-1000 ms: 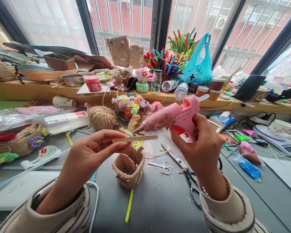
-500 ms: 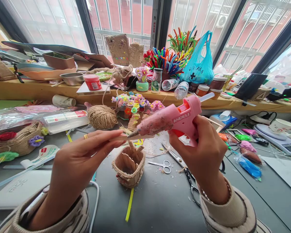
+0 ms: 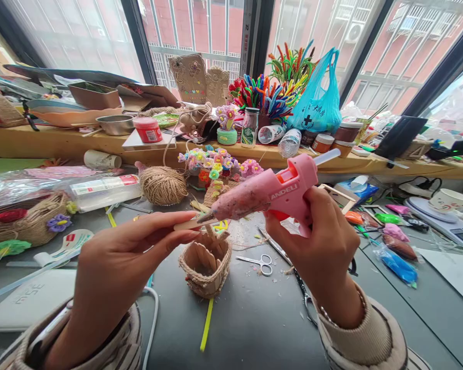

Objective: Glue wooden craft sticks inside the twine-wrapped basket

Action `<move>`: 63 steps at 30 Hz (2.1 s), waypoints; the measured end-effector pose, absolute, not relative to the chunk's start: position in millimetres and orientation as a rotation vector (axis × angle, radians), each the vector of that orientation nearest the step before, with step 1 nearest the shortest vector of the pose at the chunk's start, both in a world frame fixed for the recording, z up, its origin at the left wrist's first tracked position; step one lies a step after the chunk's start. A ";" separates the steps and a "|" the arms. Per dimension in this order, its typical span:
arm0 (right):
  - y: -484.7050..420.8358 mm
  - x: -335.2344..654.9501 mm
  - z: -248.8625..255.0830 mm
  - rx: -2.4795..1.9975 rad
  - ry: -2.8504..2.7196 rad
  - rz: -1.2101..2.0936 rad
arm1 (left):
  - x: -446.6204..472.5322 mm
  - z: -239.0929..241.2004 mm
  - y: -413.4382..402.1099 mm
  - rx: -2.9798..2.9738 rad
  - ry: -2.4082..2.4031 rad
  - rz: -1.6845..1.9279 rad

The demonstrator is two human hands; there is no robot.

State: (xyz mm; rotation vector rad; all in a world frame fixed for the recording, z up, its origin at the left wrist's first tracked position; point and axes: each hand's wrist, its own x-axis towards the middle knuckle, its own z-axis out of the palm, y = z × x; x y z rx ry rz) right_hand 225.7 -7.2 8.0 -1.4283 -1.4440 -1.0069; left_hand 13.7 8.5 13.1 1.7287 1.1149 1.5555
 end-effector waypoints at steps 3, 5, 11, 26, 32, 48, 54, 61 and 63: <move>-6.7 223.1 7.1 -1.427 -1.461 -1.016 | 12.5 12.5 8.5 1.789 1.117 1.557; -6.6 222.0 6.5 -1.427 -1.469 -1.016 | 11.5 12.2 8.7 1.849 1.129 1.544; -8.2 222.6 5.0 -1.438 -1.472 -0.971 | 9.3 12.0 10.0 1.918 1.112 1.532; -3.1 224.2 4.9 -1.295 -1.454 -1.043 | 5.3 2.6 17.6 2.086 0.977 1.627; -2.8 224.1 5.7 -1.304 -1.451 -1.037 | 4.9 1.9 18.4 2.121 0.952 1.620; -3.8 222.8 6.4 -1.329 -1.443 -1.069 | 5.8 1.5 18.1 2.106 0.972 1.652; -3.9 222.5 6.6 -1.342 -1.431 -1.063 | 5.4 1.7 18.1 2.104 0.996 1.655; -3.5 223.6 5.6 -1.339 -1.421 -1.052 | 5.5 0.9 17.3 2.078 1.026 1.652; -3.6 223.8 5.3 -1.346 -1.420 -1.046 | 6.4 0.7 17.2 2.049 1.029 1.673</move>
